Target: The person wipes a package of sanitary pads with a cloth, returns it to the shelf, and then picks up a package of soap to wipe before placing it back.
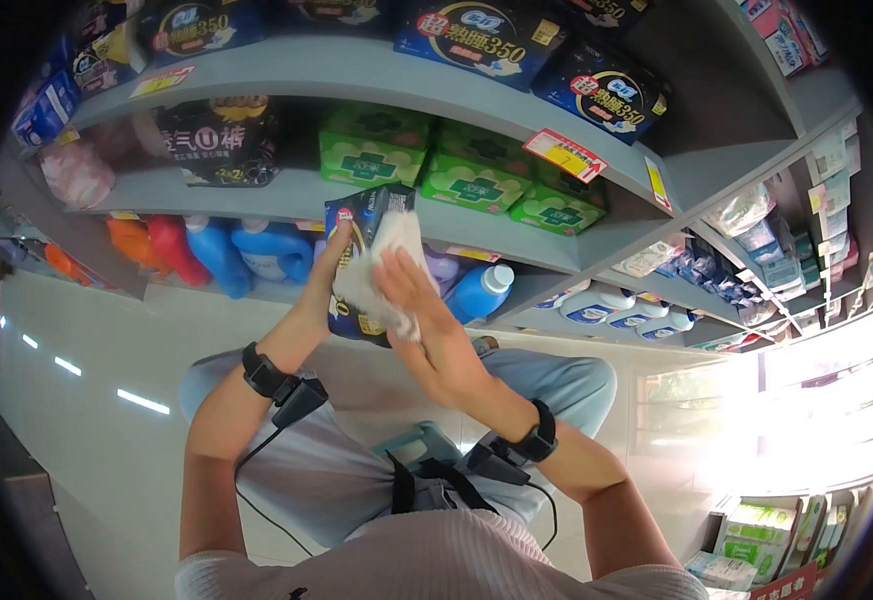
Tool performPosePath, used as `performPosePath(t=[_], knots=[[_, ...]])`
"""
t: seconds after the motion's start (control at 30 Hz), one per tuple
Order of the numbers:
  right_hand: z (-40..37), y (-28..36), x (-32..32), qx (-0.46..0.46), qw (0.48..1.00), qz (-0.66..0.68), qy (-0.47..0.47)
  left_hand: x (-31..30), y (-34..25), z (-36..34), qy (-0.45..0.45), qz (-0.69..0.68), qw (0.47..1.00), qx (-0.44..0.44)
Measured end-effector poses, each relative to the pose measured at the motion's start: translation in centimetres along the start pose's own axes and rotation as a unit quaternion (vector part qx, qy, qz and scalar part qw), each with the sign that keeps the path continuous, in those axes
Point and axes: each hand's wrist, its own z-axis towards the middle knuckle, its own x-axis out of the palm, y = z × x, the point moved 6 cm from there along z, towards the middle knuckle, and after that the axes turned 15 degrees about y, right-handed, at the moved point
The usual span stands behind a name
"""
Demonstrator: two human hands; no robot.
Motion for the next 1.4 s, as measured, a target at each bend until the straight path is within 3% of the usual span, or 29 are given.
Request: performPosePath(t=[0.07, 0.13, 0.27, 0.37, 0.43, 0.57, 0.67, 0.73, 0.8, 0.83, 0.9, 0.93, 1.03, 1.1, 1.2, 1.33, 1.4], knots=[[-1.1, 0.2, 0.9, -0.042, 0.997, -0.05, 0.048, -0.1, -0.4, -0.3, -0.03, 0.056, 0.998, 0.014], [-1.5, 0.1, 1.2, -0.028, 0.997, -0.043, 0.054, 0.3, -0.5, -0.8, -0.052, 0.083, 0.995, 0.015], [-1.4, -0.6, 0.5, -0.019, 1.0, 0.013, -0.017, 1.2, -0.7, -0.6, -0.026, 0.135, 0.99, 0.028], [-0.8, -2.1, -1.0, 0.015, 0.994, 0.098, -0.055, 2.4, -0.9, -0.3, 0.048, -0.015, 0.999, -0.005], [-0.8, -3.4, -1.4, 0.078, 0.981, 0.175, -0.04, 2.5, -1.1, -0.3, 0.084, -0.051, 0.995, -0.015], [-1.3, -3.8, -1.2, 0.094, 0.977, 0.187, -0.047, 1.7, -0.3, -0.1, 0.119, -0.092, 0.988, -0.022], [-2.2, -4.6, -2.3, 0.149, 0.961, 0.213, -0.092, 1.6, -0.2, -0.2, 0.132, -0.11, 0.985, -0.02], [-2.7, -3.7, -4.1, 0.15, 0.928, 0.265, -0.216, 2.0, -0.2, -0.2, 0.149, -0.11, 0.982, -0.021], [-2.4, -2.1, -4.2, 0.113, 0.933, 0.249, -0.235, 2.7, -0.3, -0.3, 0.183, -0.127, 0.975, -0.019], [-2.1, -1.6, -3.8, 0.095, 0.965, 0.159, -0.184, 2.9, -0.3, -0.3, 0.184, -0.127, 0.975, -0.02], [-0.5, 0.7, -2.2, 0.034, 0.996, -0.07, -0.038, 4.1, -0.4, -0.6, 0.27, -0.251, 0.93, -0.007], [0.5, 2.1, -0.8, -0.009, 0.977, -0.205, 0.056, 4.0, -0.1, -0.8, 0.271, -0.25, 0.929, -0.008], [1.2, 2.8, 1.5, -0.006, 0.945, -0.311, 0.099, 4.0, 0.2, -1.5, 0.197, -0.141, 0.97, -0.007], [1.5, 2.4, 1.1, 0.007, 0.952, -0.295, 0.077, 4.0, 0.1, -2.2, 0.067, -0.027, 0.996, -0.05], [1.8, 1.8, 0.0, 0.031, 0.958, -0.286, 0.022, 2.9, 1.3, -1.5, 0.148, -0.048, 0.987, -0.045], [1.8, -0.1, -2.0, 0.043, 0.964, -0.247, -0.092, 2.2, 1.4, -1.3, 0.088, -0.026, 0.994, -0.051], [1.8, -0.9, -2.7, 0.048, 0.973, -0.2, -0.105, 1.6, 1.6, -1.1, 0.074, -0.056, 0.994, -0.055]])
